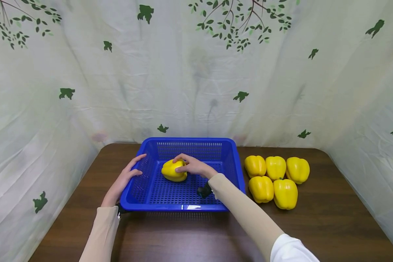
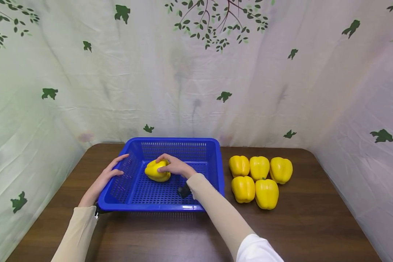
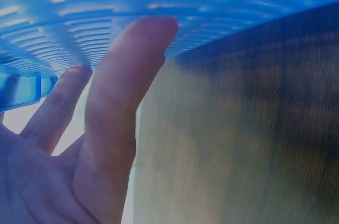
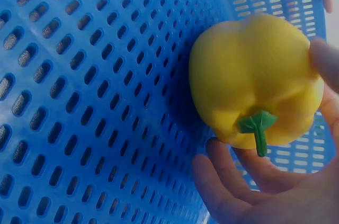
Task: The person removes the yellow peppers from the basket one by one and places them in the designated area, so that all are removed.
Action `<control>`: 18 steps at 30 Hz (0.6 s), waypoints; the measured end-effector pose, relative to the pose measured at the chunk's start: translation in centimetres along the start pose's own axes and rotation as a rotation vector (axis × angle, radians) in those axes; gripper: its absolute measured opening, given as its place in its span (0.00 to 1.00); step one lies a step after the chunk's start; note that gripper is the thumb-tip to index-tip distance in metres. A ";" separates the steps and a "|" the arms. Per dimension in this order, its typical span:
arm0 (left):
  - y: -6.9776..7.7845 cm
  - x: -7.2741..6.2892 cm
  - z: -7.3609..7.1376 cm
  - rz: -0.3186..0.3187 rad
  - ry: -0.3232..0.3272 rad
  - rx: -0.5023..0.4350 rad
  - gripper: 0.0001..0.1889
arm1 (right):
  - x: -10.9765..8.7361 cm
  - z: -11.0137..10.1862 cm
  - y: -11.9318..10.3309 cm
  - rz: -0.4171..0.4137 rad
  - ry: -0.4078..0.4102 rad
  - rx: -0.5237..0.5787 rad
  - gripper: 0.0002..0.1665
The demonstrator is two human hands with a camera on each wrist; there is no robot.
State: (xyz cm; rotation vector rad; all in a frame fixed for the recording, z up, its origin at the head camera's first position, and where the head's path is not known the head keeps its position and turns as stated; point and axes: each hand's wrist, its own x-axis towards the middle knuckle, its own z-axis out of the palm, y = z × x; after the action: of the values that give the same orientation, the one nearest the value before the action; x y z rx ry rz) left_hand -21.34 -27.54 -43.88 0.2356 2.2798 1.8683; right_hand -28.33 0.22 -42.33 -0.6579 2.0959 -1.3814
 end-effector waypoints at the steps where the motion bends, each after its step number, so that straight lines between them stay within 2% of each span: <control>1: 0.0 0.0 0.0 0.000 -0.001 0.001 0.30 | 0.0 0.0 0.1 0.002 0.010 0.002 0.19; 6: 0.0 -0.1 0.0 0.000 -0.004 -0.002 0.30 | 0.0 0.1 0.2 0.034 0.066 0.033 0.27; 10: 0.0 -0.2 0.0 0.000 -0.004 -0.003 0.31 | -0.1 0.2 0.2 0.060 0.052 0.026 0.32; 18: 0.1 -0.3 0.0 -0.011 -0.003 0.000 0.31 | -0.2 0.0 0.2 0.060 0.025 0.041 0.30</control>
State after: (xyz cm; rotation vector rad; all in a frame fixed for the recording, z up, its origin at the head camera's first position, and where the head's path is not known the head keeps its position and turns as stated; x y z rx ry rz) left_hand -21.08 -27.54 -43.75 0.2252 2.2750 1.8609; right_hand -28.13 0.42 -42.48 -0.5601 2.0839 -1.4020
